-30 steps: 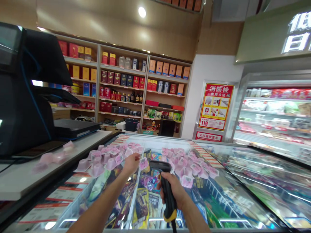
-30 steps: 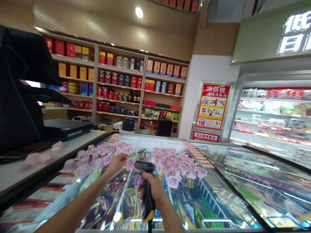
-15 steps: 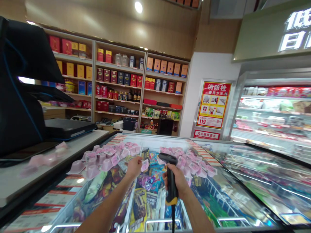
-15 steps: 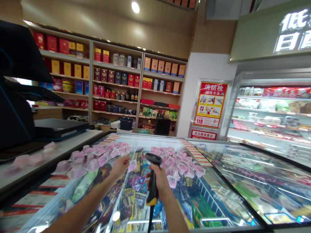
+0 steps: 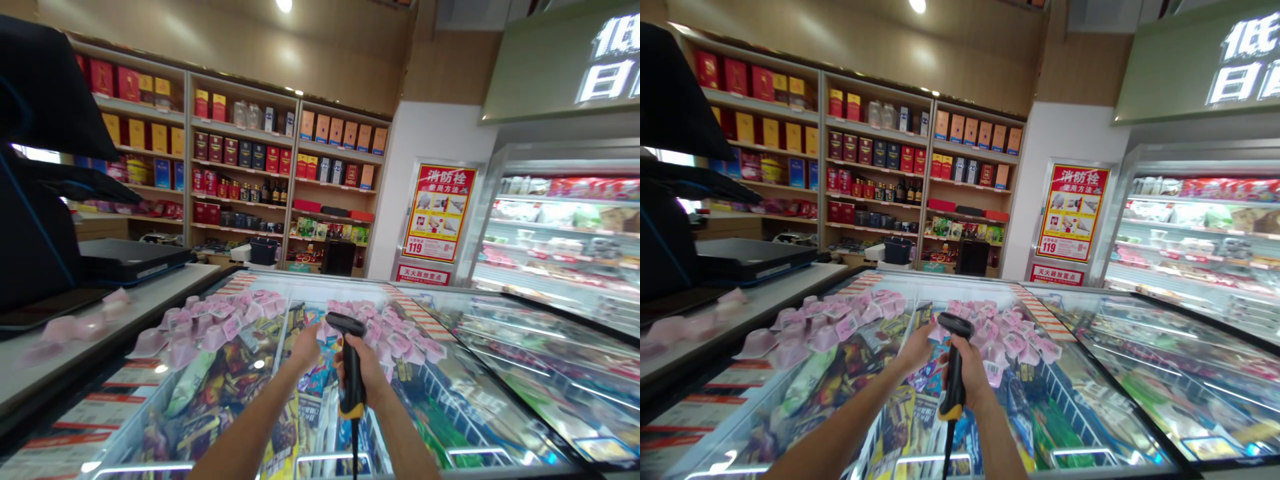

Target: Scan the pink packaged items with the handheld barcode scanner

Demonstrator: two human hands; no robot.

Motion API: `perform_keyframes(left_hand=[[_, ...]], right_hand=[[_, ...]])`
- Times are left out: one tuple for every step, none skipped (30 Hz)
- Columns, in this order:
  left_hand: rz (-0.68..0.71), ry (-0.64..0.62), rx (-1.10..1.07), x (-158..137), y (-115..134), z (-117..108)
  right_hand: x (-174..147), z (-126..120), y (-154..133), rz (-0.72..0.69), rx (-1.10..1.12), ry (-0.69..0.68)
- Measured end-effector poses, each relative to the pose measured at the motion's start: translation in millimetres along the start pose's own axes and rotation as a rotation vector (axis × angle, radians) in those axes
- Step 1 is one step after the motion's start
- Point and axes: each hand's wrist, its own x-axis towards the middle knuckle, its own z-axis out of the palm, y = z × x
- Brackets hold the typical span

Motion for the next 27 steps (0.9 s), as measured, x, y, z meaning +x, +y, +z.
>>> perform_keyframes(left_hand=[[0.018, 0.007, 0.007, -1, -2, -2], [0.029, 0.025, 0.022, -2, -7, -7], [0.029, 0.054, 0.048, -3, -13, -14], [0.014, 0.093, 0.075, -5, -23, -24], [-0.016, 0.145, 0.109, -7, -33, -37], [-0.052, 0.199, 0.146, -10, -46, -50], [-0.091, 0.254, 0.184, -13, -58, -64], [-0.134, 0.303, 0.222, -17, -71, -78], [-0.175, 0.339, 0.256, -21, -82, -89], [-0.212, 0.359, 0.283, -25, -91, -99], [-0.238, 0.366, 0.304, -28, -98, -105], [-0.256, 0.364, 0.317, -31, -103, -109], [-0.266, 0.356, 0.322, -32, -105, -110], [-0.271, 0.345, 0.32, -33, -106, -110], [-0.277, 0.33, 0.311, -33, -106, -108], [-0.287, 0.313, 0.294, -33, -104, -105], [-0.301, 0.292, 0.27, -32, -103, -103], [-0.319, 0.27, 0.241, -30, -102, -101], [-0.339, 0.248, 0.207, -29, -101, -99], [-0.36, 0.231, 0.169, -28, -100, -97], [-0.383, 0.218, 0.126, -26, -99, -96], [-0.407, 0.209, 0.079, -25, -99, -95], [-0.43, 0.198, 0.024, -25, -98, -94], [-0.451, 0.185, -0.037, -24, -97, -92], [-0.468, 0.168, -0.105, -23, -96, -90], [-0.482, 0.148, -0.176, -23, -93, -87], [-0.491, 0.127, -0.247, -23, -91, -83]], right_hand=[[0, 2, 0, 0.002, -0.003, -0.005], [-1, 4, 1, 0.005, -0.008, -0.01], [-1, 6, 2, 0.008, -0.013, -0.017], [-1, 8, 3, 0.009, -0.019, -0.028], [-1, 10, 4, 0.009, -0.024, -0.043], [-1, 13, 6, 0.007, -0.028, -0.059], [-1, 15, 8, 0.006, -0.031, -0.075], [0, 17, 10, 0.005, -0.034, -0.085], [0, 20, 12, 0.005, -0.038, -0.091], [0, 23, 14, 0.006, -0.041, -0.094], [0, 26, 16, 0.01, -0.047, -0.096], [-1, 29, 17, 0.015, -0.053, -0.097], [-2, 32, 18, 0.022, -0.059, -0.101], [-4, 36, 18, 0.031, -0.062, -0.105], [-6, 40, 19, 0.038, -0.064, -0.108], [-8, 43, 19, 0.047, -0.063, -0.11], [-10, 46, 19, 0.055, -0.061, -0.113], [-12, 49, 19, 0.063, -0.059, -0.116], [-13, 51, 20, 0.071, -0.057, -0.12], [-15, 53, 21, 0.079, -0.055, -0.127], [-16, 54, 22, 0.091, -0.053, -0.137], [-16, 55, 23, 0.104, -0.047, -0.146], [-17, 55, 24, 0.118, -0.037, -0.153], [-17, 55, 25, 0.135, -0.025, -0.159], [-17, 54, 25, 0.152, -0.014, -0.161], [-16, 54, 26, 0.166, -0.006, -0.159], [-16, 53, 25, 0.174, 0.0, -0.158]])
